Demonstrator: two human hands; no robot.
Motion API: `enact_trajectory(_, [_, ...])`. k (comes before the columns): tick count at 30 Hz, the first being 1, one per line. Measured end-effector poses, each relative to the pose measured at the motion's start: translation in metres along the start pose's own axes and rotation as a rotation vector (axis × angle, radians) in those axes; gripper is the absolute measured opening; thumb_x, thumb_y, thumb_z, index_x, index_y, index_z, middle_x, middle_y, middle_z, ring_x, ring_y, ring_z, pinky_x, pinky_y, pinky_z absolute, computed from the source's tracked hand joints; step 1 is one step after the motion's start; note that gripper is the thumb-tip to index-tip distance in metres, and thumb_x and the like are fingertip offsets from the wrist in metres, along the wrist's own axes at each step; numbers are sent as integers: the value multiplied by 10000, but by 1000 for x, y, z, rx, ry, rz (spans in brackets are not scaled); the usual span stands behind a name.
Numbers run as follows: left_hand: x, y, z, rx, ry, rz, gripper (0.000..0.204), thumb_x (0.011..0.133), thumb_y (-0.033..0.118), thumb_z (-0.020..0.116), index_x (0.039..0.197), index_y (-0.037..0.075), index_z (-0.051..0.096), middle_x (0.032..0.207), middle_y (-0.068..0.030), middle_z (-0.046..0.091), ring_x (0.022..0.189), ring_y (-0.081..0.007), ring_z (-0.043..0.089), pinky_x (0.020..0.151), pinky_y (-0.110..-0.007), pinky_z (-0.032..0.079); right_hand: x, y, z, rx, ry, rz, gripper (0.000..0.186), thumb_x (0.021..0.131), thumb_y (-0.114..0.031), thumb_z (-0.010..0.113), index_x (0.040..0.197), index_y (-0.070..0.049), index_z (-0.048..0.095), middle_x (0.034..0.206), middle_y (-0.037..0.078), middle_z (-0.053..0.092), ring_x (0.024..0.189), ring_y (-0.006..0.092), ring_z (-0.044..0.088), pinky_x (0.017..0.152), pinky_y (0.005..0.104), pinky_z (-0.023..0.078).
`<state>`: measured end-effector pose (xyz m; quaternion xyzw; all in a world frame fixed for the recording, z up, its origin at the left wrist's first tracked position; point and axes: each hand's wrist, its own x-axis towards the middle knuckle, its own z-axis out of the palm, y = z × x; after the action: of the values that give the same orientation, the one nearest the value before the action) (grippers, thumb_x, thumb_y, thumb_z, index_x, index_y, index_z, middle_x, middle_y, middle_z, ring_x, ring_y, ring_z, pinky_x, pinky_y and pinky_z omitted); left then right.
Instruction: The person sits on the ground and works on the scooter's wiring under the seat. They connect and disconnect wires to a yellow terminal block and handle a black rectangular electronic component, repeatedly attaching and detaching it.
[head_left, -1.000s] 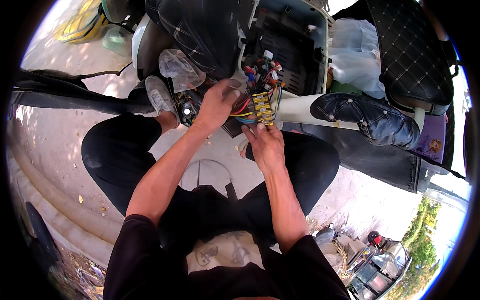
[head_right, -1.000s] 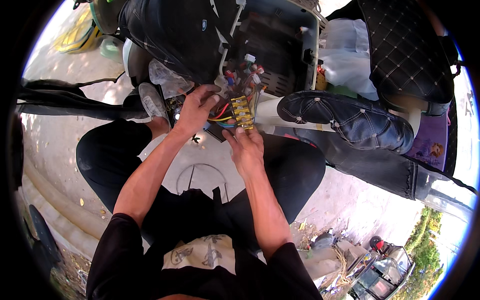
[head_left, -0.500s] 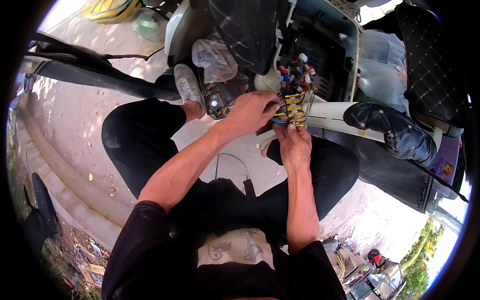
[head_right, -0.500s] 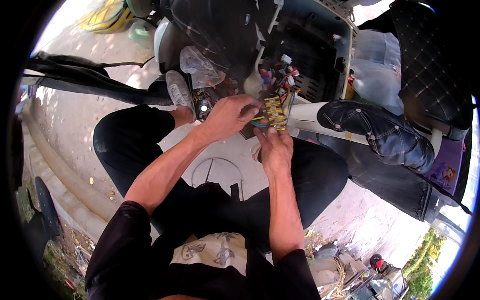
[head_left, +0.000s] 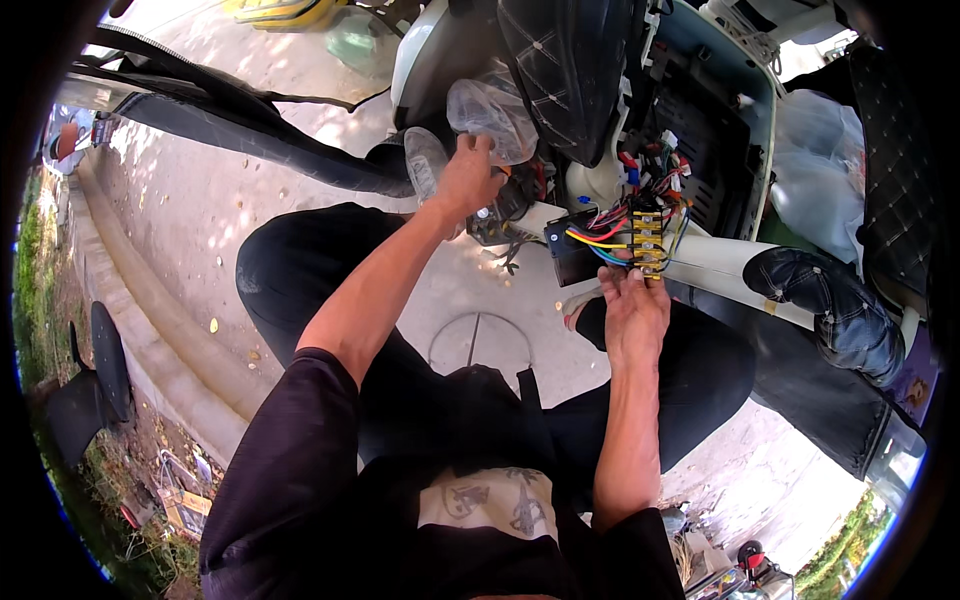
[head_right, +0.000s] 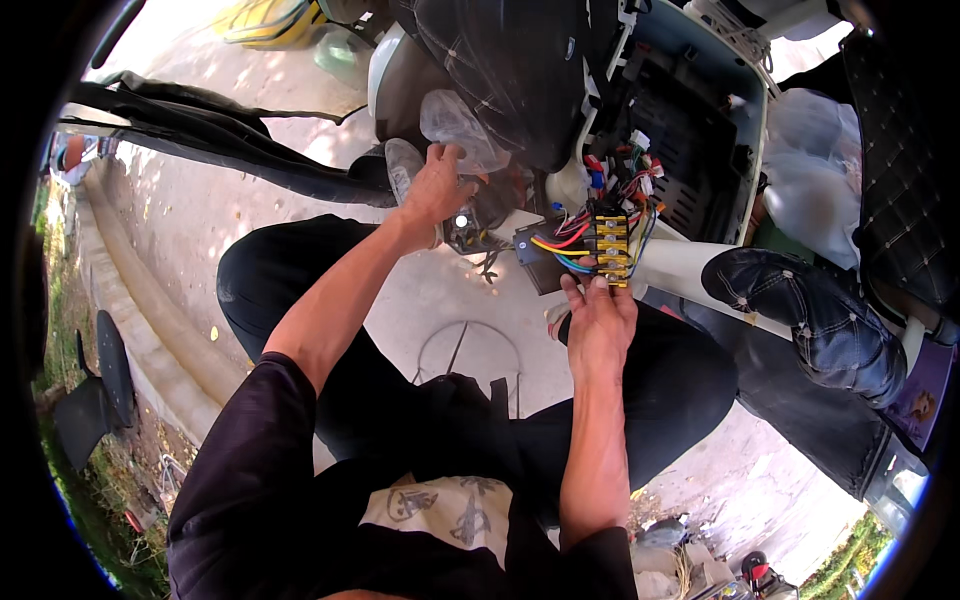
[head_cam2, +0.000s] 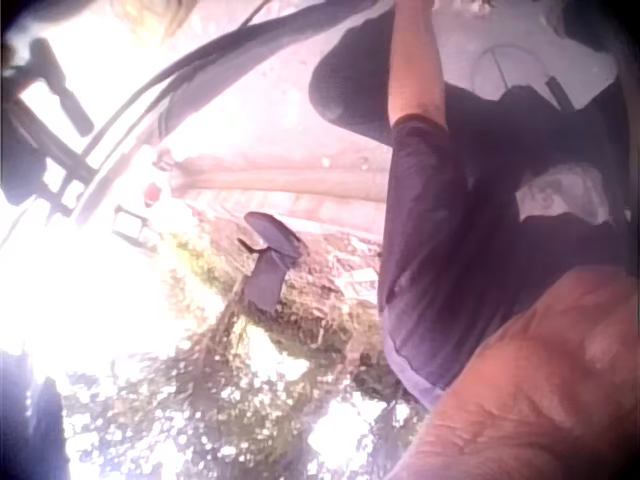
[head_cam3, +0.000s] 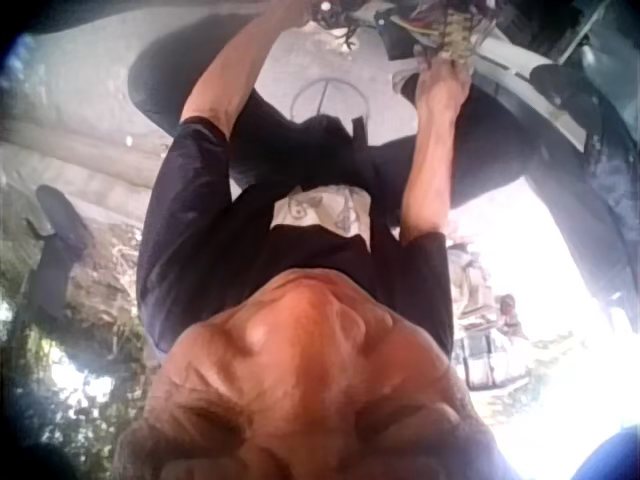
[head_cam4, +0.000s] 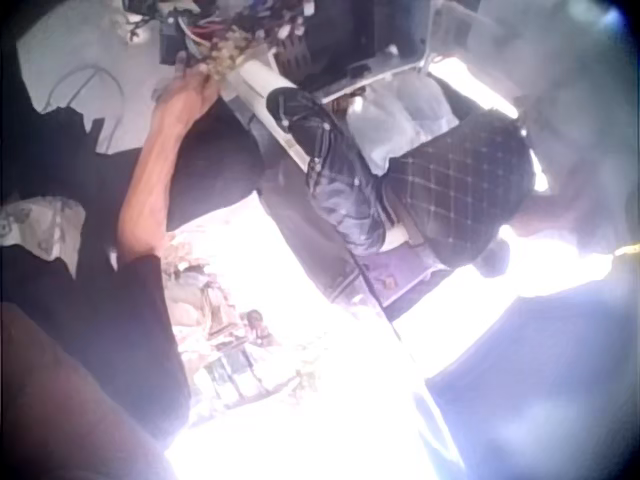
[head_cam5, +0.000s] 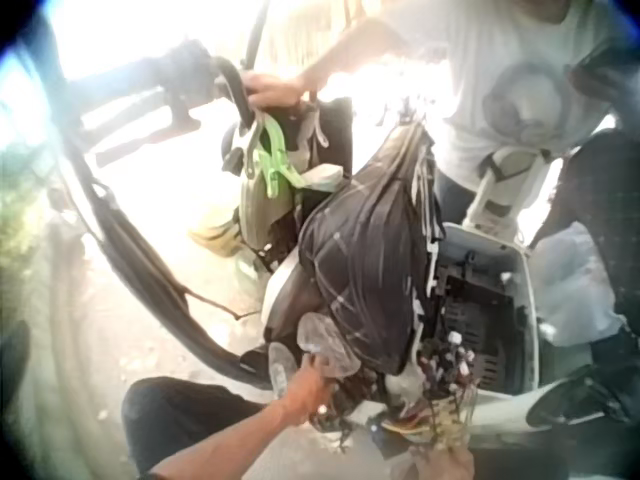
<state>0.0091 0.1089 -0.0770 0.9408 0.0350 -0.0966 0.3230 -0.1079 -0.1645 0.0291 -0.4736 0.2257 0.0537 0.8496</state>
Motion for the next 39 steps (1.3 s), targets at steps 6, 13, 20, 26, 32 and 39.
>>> enact_trajectory(6, [76, -28, 7, 166, 68, 121, 976, 777, 210, 801, 1581, 150, 251, 1548, -260, 316, 1404, -450, 395, 1112, -474, 442, -1, 2, 1, -22, 38, 4, 302, 1035, -63, 495, 1333, -23, 524, 1253, 113, 631, 1153, 215, 607, 1007, 431, 497])
enact_trajectory(13, [111, -34, 16, 431, -69, 82, 1016, 768, 155, 800, 1601, 333, 246, 1562, -196, 323, 1430, -405, 386, 1100, -462, 450, -2, 2, 3, -32, 52, 1, 326, 1020, -58, 529, 1345, -39, 523, 1240, 104, 641, 1130, 207, 611, 989, 430, 507])
enact_trajectory(20, [126, -76, 17, 553, 82, 265, 921, 826, 2, 639, 1563, 438, 298, 1508, -125, 392, 1381, -361, 453, 1046, -442, 494, 0, 2, 4, -29, 21, -8, 334, 1014, -63, 538, 1347, -45, 525, 1237, 99, 645, 1124, 205, 608, 979, 421, 507])
enact_trajectory(26, [129, -78, 15, 494, 117, 291, 756, 868, 4, 564, 1501, 392, 422, 1440, -129, 446, 1337, -355, 489, 1024, -448, 505, -4, -1, 8, -34, 30, -4, 338, 1015, -66, 536, 1351, -41, 523, 1262, 104, 635, 1150, 217, 597, 986, 414, 494])
enact_trajectory(32, [129, -64, 4, 485, 79, 294, 636, 867, 18, 574, 1427, 312, 507, 1412, -136, 468, 1338, -348, 480, 1004, -457, 515, -5, -3, 11, -36, 64, 6, 329, 1021, -57, 521, 1350, -39, 524, 1266, 107, 630, 1152, 219, 596, 983, 413, 497])
enact_trajectory(39, [106, -74, 32, 629, 237, 460, 604, 854, 84, 611, 1430, 219, 492, 1467, -104, 436, 1361, -304, 432, 1032, -451, 430, -3, -4, 11, -48, 56, 8, 306, 1022, -50, 523, 1326, -26, 542, 1269, 115, 633, 1152, 219, 601, 966, 410, 517])
